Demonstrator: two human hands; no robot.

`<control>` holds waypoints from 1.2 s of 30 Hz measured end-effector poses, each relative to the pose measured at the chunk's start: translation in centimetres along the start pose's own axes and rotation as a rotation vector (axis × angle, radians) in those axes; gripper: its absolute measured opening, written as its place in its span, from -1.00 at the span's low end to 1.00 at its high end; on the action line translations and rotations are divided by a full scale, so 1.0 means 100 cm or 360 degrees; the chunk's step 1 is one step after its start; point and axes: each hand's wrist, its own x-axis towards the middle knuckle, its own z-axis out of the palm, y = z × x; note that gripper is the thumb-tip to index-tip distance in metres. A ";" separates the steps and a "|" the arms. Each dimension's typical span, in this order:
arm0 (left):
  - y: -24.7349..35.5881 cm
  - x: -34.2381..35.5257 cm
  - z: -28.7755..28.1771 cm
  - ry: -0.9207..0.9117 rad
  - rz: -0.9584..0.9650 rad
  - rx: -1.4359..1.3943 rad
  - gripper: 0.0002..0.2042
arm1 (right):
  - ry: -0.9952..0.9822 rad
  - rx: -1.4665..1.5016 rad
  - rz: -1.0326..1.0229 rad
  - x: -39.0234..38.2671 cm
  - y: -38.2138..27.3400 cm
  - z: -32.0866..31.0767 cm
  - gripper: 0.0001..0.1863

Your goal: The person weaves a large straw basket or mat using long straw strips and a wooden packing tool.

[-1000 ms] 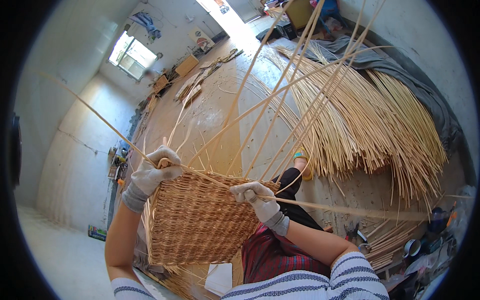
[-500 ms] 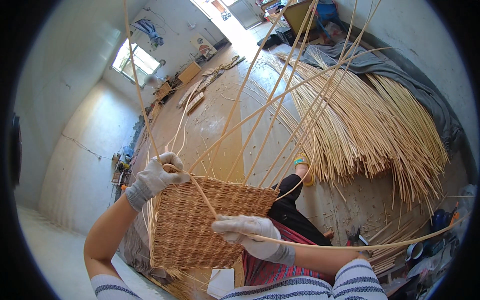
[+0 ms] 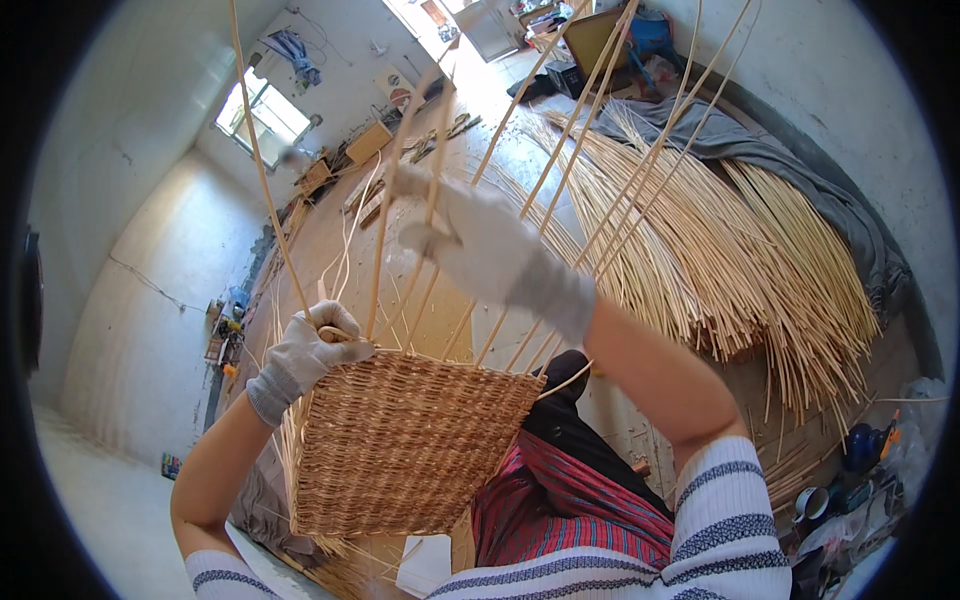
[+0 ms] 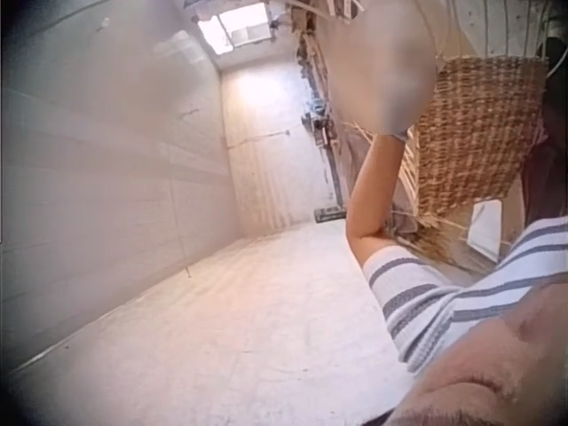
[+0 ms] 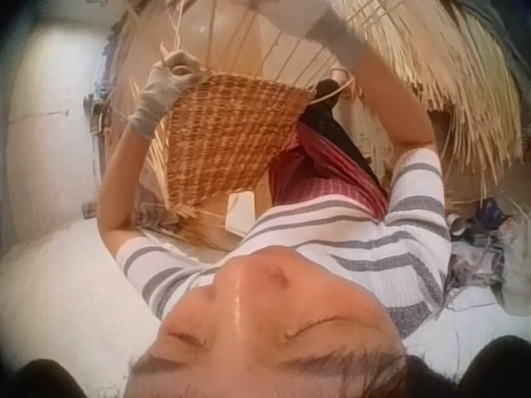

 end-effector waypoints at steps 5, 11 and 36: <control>0.007 -0.003 0.006 0.0121 0.0005 0.0102 -0.73 | -0.1051 -0.0753 0.0660 0.050 0.064 0.016 -0.45; 0.010 -0.001 0.009 0.0089 0.0082 0.0150 -0.73 | -0.1413 -0.0697 -0.0641 0.079 0.060 0.105 -0.57; -0.009 0.007 -0.021 -0.0226 0.0330 0.0347 -0.66 | -0.1593 -0.0950 -0.0002 0.048 -0.020 0.094 -0.41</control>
